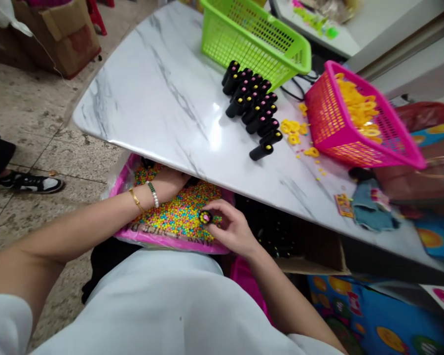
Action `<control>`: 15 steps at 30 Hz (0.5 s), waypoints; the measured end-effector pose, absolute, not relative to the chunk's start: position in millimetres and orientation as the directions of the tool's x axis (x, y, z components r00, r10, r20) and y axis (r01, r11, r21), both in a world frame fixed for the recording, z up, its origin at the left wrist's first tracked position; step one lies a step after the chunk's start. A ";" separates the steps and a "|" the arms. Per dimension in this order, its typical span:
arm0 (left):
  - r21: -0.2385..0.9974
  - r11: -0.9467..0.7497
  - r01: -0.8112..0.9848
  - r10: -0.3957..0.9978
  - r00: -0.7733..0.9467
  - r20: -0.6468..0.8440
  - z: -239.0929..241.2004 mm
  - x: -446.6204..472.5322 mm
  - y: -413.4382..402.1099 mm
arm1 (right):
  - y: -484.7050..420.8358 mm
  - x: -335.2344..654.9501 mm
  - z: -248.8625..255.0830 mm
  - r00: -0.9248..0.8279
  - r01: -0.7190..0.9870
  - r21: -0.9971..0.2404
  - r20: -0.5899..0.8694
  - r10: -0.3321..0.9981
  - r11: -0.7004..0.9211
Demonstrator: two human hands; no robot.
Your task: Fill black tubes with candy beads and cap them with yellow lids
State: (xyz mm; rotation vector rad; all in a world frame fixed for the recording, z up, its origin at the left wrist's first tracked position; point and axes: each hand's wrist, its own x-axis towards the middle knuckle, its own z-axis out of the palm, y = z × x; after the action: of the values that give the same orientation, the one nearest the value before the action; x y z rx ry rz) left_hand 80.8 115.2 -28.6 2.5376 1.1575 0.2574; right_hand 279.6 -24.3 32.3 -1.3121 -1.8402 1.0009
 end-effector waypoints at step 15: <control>0.403 -0.665 0.629 0.700 0.713 0.044 -16.1 62.7 102.3 | -27.5 301.3 80.5 -0.229 0.786 -0.444 0.437 0.870 0.430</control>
State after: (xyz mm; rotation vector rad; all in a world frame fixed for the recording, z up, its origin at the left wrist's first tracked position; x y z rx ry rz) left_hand 62.7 102.3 -16.1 2.5595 1.0333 0.2768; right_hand 301.3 -27.5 80.5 -1.3900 -2.0496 0.1698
